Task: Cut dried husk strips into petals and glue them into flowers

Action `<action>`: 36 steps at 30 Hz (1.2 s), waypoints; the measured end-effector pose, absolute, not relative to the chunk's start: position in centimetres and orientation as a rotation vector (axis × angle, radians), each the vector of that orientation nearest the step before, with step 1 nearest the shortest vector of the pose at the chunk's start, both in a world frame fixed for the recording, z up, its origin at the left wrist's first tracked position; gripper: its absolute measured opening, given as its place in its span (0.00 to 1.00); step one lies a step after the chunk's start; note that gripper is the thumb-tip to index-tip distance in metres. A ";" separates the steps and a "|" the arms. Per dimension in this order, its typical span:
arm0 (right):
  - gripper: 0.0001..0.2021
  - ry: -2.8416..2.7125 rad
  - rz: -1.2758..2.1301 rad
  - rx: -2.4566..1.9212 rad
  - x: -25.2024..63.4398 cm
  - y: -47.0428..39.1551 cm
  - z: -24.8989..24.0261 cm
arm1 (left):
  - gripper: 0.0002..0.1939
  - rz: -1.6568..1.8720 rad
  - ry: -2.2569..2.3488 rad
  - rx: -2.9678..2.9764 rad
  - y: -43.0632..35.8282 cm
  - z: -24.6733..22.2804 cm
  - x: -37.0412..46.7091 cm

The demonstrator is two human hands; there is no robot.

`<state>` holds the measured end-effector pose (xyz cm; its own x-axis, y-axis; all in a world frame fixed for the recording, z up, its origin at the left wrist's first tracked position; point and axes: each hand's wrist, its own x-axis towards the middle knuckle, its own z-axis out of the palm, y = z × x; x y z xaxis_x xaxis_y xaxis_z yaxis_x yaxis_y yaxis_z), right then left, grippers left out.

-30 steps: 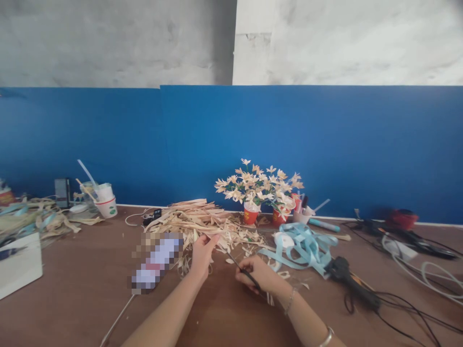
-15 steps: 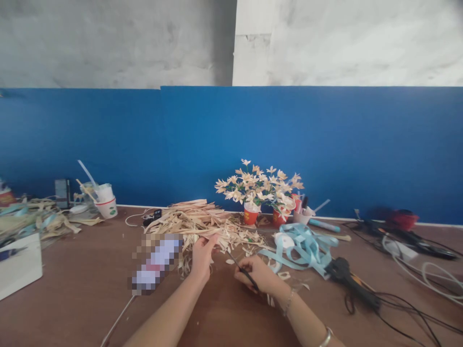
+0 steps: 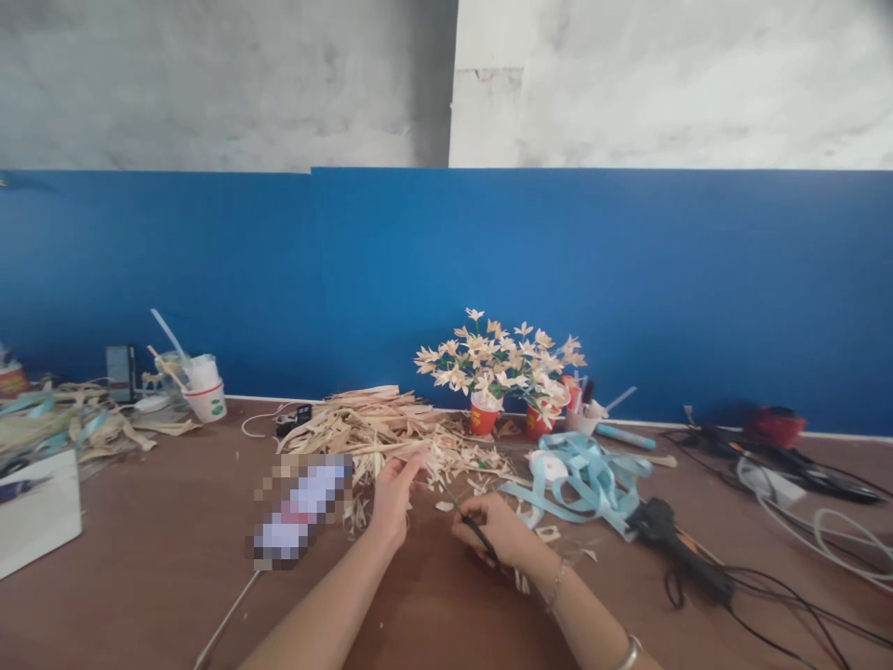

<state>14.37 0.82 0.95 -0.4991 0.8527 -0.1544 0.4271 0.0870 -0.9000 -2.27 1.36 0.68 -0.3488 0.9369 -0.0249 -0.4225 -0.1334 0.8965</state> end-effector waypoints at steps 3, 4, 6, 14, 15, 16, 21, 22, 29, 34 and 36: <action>0.07 -1.963 1.393 -1.241 14.3 0.9 1.0 | 0.17 1.664 1.062 0.698 1.4 0.7 -2.2; 0.07 -1.963 1.395 -1.243 14.3 0.8 1.0 | 0.17 1.655 1.063 0.699 1.5 0.6 -2.2; 0.07 -1.957 1.397 -1.252 14.3 0.8 1.0 | 0.18 1.644 1.071 0.698 1.5 0.6 -2.2; 0.07 -1.937 1.413 -1.269 14.4 0.9 0.6 | 0.17 1.632 1.084 0.687 1.6 0.3 -2.3; 0.07 -1.933 1.409 -1.273 14.5 0.9 0.6 | 0.17 1.631 1.083 0.684 1.6 0.3 -2.3; 0.07 -1.933 1.406 -1.273 14.5 1.0 0.5 | 0.16 1.627 1.085 0.681 1.6 0.3 -2.3; 0.07 -1.937 1.405 -1.253 14.4 1.1 0.2 | 0.15 1.617 1.070 0.655 1.5 0.5 -2.2; 0.07 -1.934 1.407 -1.254 14.4 1.1 0.2 | 0.15 1.618 1.065 0.646 1.5 0.6 -2.2; 0.07 -1.947 1.397 -1.264 14.4 1.0 0.3 | 0.16 1.598 1.085 0.649 1.4 0.6 -2.2; 0.07 -1.936 1.397 -1.260 14.5 1.1 0.3 | 0.15 1.599 1.057 0.659 1.4 0.6 -2.2; 0.06 -1.942 1.392 -1.259 14.4 1.1 0.3 | 0.15 1.599 1.052 0.658 1.4 0.6 -2.2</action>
